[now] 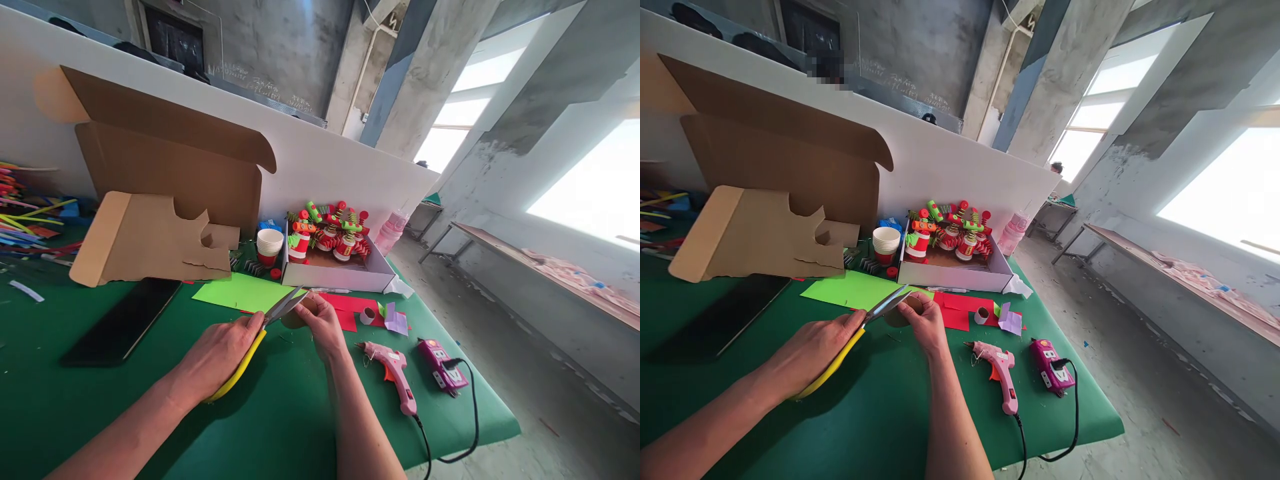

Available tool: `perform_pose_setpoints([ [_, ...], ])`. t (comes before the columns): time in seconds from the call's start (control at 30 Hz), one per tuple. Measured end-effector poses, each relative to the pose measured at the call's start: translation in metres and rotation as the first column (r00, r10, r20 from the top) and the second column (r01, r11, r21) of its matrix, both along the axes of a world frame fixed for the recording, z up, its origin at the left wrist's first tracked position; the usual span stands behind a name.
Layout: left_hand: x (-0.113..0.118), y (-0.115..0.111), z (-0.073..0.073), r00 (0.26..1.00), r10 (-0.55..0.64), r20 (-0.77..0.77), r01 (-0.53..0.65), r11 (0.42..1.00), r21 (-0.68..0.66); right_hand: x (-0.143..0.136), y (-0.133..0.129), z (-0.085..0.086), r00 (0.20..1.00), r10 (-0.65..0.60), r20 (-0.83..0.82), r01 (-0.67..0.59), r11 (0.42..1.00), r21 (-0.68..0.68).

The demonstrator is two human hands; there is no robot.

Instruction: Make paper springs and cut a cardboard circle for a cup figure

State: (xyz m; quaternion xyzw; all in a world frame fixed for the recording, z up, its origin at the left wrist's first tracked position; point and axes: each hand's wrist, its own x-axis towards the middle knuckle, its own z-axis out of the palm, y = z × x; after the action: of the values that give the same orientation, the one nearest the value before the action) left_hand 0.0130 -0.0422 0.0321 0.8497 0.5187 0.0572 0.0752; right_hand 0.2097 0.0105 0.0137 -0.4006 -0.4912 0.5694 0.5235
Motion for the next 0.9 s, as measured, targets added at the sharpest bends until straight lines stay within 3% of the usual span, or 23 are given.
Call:
perform_pose_setpoints([
  [0.4,0.0025,-0.0028,0.0084,1.000,0.016,-0.023,-0.019,0.994,-0.105,0.0015,0.0020,-0.0011,1.000,-0.001,-0.008,0.001,1.000,-0.015],
  [0.7,0.0003,-0.0017,0.0030,1.000,-0.008,-0.011,0.007,0.999,-0.051,0.0028,0.0012,0.0019,1.000,0.008,0.003,-0.008,1.000,-0.020],
  [0.9,0.0008,-0.0020,0.0078,0.999,0.011,-0.053,-0.016,0.997,-0.081,0.0046,0.0017,0.0018,1.000,0.002,0.009,-0.001,0.999,-0.037],
])
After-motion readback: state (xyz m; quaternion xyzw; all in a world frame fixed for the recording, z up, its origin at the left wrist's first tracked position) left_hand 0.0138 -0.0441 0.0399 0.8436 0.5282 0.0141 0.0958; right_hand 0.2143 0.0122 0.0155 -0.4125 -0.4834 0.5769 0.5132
